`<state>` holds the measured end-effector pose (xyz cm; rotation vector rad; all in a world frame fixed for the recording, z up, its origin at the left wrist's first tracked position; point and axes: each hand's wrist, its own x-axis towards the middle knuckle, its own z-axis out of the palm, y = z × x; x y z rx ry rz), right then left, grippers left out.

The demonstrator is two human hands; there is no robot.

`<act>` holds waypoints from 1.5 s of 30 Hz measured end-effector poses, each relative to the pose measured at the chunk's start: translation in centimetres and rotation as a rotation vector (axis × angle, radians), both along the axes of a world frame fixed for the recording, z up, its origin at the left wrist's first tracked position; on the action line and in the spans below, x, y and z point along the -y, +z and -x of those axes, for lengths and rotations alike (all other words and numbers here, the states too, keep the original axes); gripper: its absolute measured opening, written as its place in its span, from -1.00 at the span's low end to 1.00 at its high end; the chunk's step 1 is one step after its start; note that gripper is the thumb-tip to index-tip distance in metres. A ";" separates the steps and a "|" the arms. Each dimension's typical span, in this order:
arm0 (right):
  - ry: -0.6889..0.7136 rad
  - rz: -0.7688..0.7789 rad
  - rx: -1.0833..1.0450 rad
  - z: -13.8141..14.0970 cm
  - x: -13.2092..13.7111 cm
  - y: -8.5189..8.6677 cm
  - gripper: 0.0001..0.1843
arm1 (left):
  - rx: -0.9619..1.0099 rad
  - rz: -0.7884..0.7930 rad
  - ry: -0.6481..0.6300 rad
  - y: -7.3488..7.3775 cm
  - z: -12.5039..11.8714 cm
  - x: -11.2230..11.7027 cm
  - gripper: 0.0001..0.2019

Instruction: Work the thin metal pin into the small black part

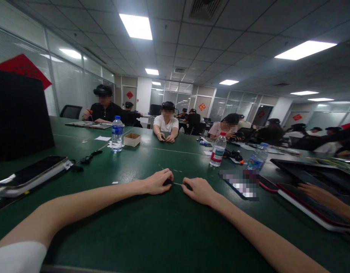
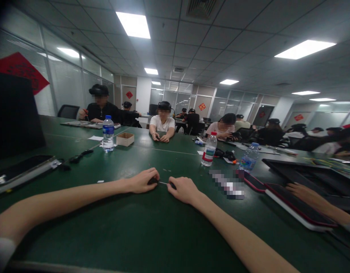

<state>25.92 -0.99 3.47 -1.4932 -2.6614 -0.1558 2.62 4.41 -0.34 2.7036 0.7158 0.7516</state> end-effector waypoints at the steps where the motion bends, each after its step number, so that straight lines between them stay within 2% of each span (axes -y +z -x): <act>1: -0.003 0.009 -0.004 0.0 0.0 0.1 -0.62 | -0.004 0.002 -0.001 0.0 0.0 0.0 -0.81; 23: 0.043 -0.036 -0.029 -0.3 -0.2 -0.2 -0.68 | 0.028 -0.016 0.010 0.4 0.2 0.4 -0.82; 36: 0.084 0.002 -0.066 -0.4 -0.2 0.0 -0.60 | 0.035 -0.016 0.004 0.2 0.2 0.3 -0.82; 45: 0.055 -0.082 -0.062 0.2 -0.2 -0.8 -0.58 | 0.018 -0.015 0.026 0.3 -0.1 0.4 -0.83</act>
